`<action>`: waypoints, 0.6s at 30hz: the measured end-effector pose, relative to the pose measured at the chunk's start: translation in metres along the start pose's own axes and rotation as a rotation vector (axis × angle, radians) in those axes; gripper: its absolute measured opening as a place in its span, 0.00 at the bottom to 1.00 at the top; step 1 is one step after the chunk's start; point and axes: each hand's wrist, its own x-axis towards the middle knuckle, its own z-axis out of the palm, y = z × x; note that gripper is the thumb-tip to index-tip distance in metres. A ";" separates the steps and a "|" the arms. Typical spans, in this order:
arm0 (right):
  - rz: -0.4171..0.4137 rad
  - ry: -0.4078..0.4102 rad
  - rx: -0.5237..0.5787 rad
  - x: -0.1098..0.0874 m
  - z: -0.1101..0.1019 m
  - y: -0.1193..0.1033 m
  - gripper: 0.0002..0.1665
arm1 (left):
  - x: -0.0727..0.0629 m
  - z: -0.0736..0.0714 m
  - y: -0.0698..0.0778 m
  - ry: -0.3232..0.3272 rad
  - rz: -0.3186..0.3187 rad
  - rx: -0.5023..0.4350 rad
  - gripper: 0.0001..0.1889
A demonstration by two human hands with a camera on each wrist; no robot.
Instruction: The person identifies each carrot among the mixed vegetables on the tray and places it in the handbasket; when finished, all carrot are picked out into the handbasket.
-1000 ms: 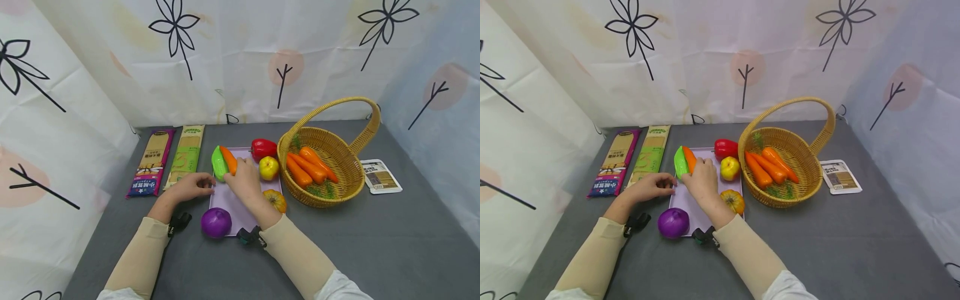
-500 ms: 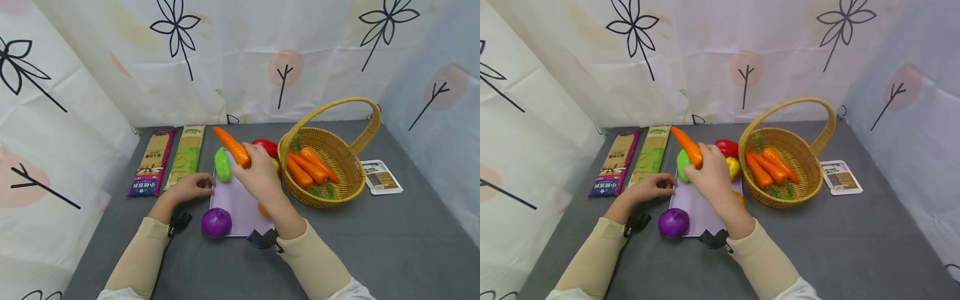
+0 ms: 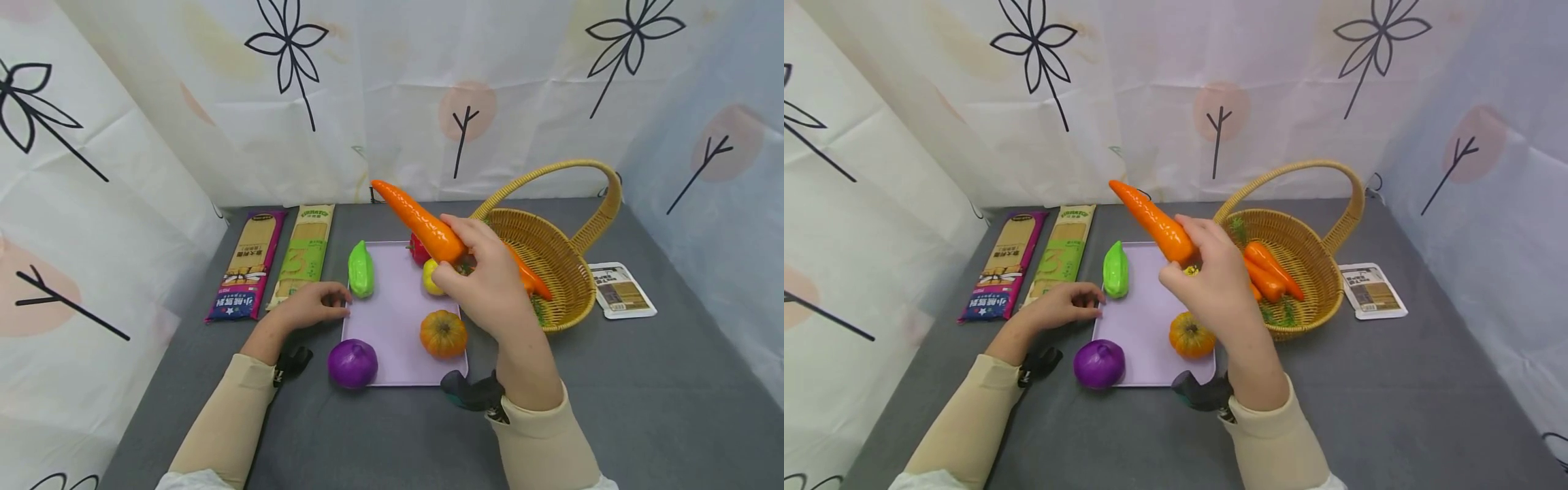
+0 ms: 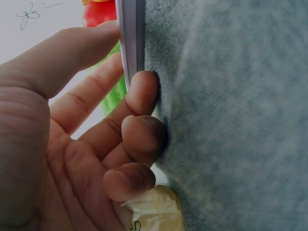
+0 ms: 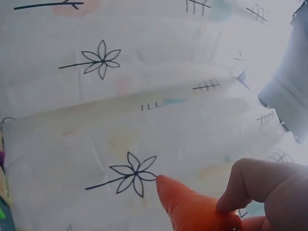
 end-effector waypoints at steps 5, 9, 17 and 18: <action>-0.031 0.017 0.000 -0.005 -0.019 0.001 0.34 | 0.000 -0.001 0.001 -0.004 0.003 -0.005 0.14; -0.035 0.020 -0.014 -0.009 -0.036 0.001 0.35 | 0.000 -0.001 -0.001 -0.005 0.013 -0.005 0.14; -0.075 0.038 0.029 -0.020 -0.069 0.009 0.35 | 0.000 0.000 -0.001 -0.006 0.012 -0.003 0.14; -0.079 0.038 0.038 -0.022 -0.073 0.009 0.35 | 0.000 0.000 -0.001 -0.006 0.011 -0.004 0.14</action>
